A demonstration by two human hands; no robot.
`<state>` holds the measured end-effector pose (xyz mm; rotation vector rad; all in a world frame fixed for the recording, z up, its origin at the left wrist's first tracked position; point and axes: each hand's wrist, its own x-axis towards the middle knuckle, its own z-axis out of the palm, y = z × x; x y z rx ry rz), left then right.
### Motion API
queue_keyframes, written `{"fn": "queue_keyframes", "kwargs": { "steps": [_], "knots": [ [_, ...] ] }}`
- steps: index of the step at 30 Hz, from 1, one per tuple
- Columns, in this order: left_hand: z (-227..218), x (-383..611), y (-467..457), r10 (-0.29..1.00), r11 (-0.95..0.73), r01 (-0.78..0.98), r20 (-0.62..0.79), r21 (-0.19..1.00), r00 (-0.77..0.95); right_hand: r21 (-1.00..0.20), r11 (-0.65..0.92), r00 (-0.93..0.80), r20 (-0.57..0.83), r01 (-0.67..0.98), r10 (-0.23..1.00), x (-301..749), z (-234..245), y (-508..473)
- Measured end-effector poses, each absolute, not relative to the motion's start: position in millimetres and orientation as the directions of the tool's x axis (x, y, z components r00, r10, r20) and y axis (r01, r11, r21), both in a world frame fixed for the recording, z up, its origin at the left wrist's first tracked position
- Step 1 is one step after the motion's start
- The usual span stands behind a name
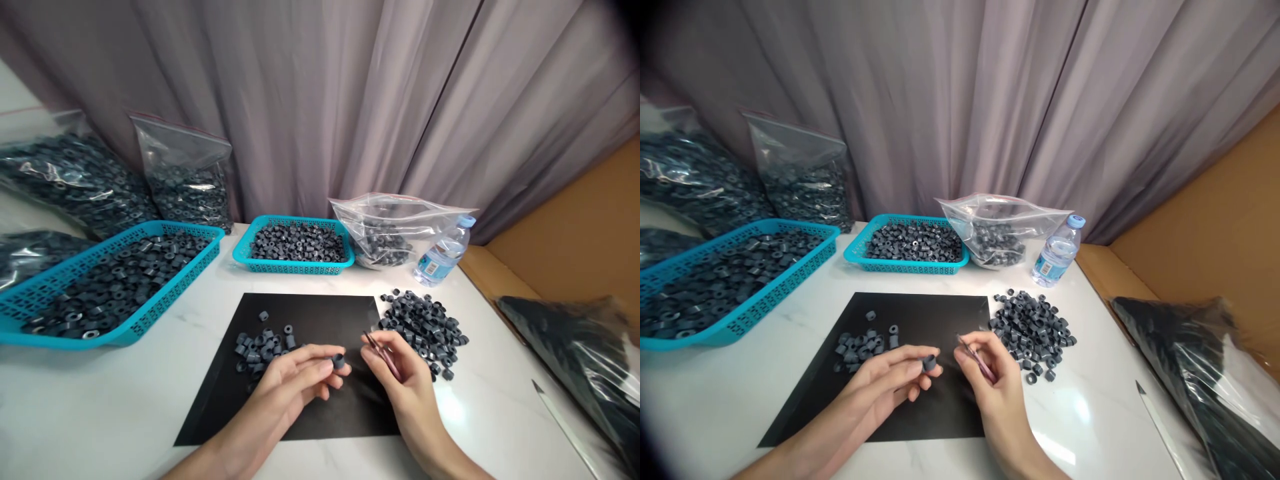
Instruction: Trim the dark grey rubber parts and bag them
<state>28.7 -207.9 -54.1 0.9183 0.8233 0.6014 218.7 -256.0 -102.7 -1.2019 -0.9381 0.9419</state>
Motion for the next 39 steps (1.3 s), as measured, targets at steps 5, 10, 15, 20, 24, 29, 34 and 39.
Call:
{"fn": "queue_keyframes", "kwargs": {
  "steps": [5, 10, 15, 20, 24, 29, 34, 39],
  "knots": [
    [-50, 30, -208, 0.74, 0.509, -0.141, -0.348, 0.849, 0.576, -0.997, 0.07, 0.328, 0.056, -0.029, 0.943, 222, -103, -249],
    [-47, 31, -209, 0.755, 0.446, -0.064, -0.337, 0.893, 0.562, -0.996, 0.09, 0.281, 0.082, -0.014, 0.956, 218, -102, -250],
    [-48, 34, -198, 0.763, 0.228, 0.055, -0.214, 0.972, 0.61, -0.988, 0.151, 0.228, 0.14, -0.034, 0.964, 211, -107, -247],
    [-12, 62, -152, 0.819, -0.211, 0.116, 0.111, 0.971, 0.563, -0.988, 0.147, 0.222, 0.131, -0.054, 0.966, 212, -119, -237],
    [46, 111, -102, 0.638, -0.742, 0.179, 0.599, 0.646, 0.483, -0.994, 0.087, 0.224, 0.071, -0.061, 0.972, 215, -124, -232],
    [83, 154, -60, 0.49, -0.859, 0.238, 0.596, 0.453, 0.636, -0.989, 0.128, 0.2, 0.112, -0.07, 0.973, 211, -121, -230],
    [85, 157, -47, 0.458, -0.884, 0.292, 0.561, 0.364, 0.689, -0.992, 0.122, 0.157, 0.116, -0.032, 0.981, 213, -115, -232],
    [86, 145, -68, 0.455, -0.89, 0.308, 0.618, 0.336, 0.641, -0.995, 0.095, 0.133, 0.095, 0.01, 0.987, 219, -109, -237]
  ]
}}
